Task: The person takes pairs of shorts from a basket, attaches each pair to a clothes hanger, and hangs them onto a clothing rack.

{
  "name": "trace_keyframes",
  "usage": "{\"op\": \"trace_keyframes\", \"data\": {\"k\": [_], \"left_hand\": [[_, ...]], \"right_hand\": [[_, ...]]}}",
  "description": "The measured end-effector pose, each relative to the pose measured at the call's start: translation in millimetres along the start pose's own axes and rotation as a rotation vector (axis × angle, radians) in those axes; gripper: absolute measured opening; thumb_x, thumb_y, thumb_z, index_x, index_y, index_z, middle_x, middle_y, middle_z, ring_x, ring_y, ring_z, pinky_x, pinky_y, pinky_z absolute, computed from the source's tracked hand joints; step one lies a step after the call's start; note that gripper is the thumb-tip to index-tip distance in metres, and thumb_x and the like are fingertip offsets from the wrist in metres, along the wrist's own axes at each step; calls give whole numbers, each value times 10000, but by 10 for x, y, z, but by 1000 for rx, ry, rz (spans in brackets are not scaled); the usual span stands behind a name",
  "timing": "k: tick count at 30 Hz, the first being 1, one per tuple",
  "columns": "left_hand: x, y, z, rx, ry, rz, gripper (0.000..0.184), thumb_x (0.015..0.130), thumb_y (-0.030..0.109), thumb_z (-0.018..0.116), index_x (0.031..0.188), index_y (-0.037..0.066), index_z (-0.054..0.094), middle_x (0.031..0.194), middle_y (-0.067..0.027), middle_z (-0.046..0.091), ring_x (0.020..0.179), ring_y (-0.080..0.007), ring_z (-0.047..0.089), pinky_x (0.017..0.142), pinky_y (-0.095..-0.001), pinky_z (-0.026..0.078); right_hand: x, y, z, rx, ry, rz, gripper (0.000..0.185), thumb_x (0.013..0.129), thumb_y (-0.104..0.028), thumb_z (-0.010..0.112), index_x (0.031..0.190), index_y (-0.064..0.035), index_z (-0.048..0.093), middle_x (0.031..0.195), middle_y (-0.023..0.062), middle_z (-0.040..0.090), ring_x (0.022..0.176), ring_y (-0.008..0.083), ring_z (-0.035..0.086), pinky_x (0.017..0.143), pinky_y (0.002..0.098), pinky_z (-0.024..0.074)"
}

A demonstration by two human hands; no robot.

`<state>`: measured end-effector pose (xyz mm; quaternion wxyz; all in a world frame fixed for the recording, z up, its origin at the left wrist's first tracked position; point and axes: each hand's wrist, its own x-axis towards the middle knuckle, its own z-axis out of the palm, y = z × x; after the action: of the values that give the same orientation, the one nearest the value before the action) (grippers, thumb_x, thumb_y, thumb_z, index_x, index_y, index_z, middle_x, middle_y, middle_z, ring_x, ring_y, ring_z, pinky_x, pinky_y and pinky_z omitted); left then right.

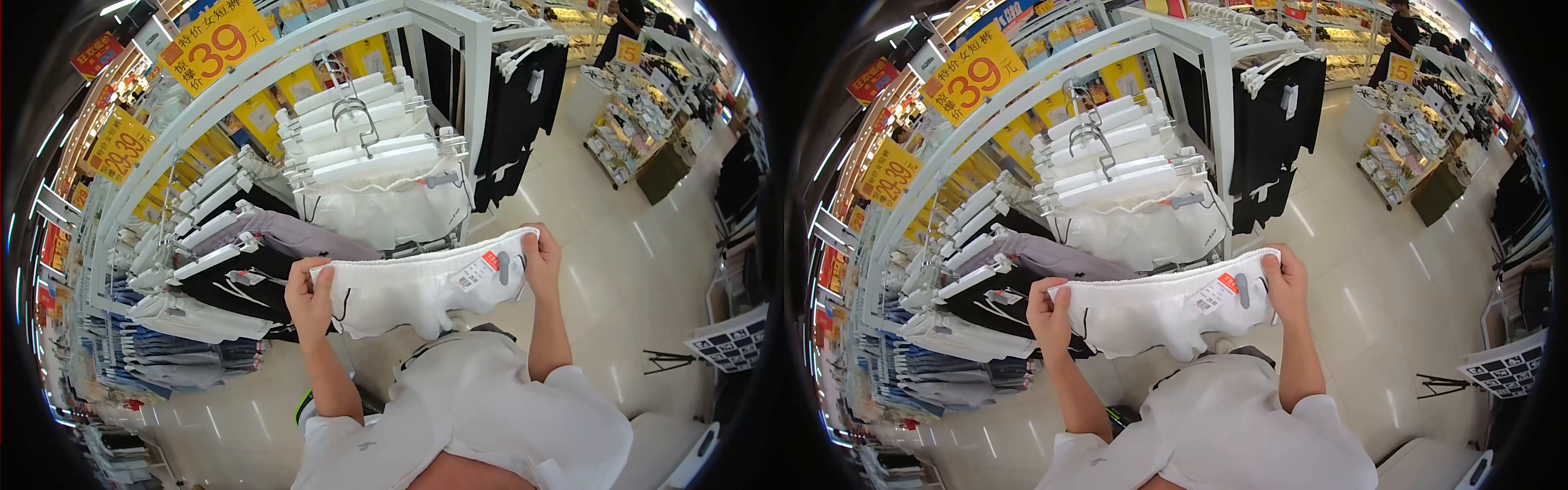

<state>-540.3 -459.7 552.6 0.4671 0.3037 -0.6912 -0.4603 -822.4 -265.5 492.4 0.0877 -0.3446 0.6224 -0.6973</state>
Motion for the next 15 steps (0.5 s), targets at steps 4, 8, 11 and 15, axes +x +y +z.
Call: {"op": "trace_keyframes", "data": {"k": [4, 8, 11, 15], "left_hand": [[79, 34, 160, 115, -21, 172, 102, 816, 19, 617, 909, -6, 582, 801, -38, 594, 697, -90, 531, 634, -214, 416], [132, 353, 549, 189, -303, 370, 108, 740, -7, 644, 838, 13, 603, 750, -115, 612, 622, -215, 588, 582, -275, 459], [96, 331, 901, 268, -514, 385, 114, 746, 36, 666, 846, 41, 611, 775, -99, 625, 601, -231, 598, 525, -287, 464], [55, 326, 1208, 346, -594, 452, 173, 755, 84, 679, 915, 83, 615, 783, -56, 627, 591, -218, 595, 514, -276, 463]], "right_hand": [[110, 373, -239, 30, -84, 200, 235, 921, -227, 507, 937, -2, 576, 789, 13, 569, 727, 76, 493, 656, 223, 409], [286, 164, -124, -277, -91, -61, 288, 887, -224, 544, 1096, -26, 545, 1038, 109, 577, 944, 193, 540, 847, 305, 415], [271, -64, -22, -337, -307, -168, 355, 835, -192, 560, 1145, -24, 515, 1157, 129, 552, 1062, 270, 507, 947, 338, 355], [190, -217, 356, -138, -747, -259, 416, 731, -110, 680, 1108, -33, 525, 1073, 142, 560, 993, 309, 529, 844, 367, 419]]}}
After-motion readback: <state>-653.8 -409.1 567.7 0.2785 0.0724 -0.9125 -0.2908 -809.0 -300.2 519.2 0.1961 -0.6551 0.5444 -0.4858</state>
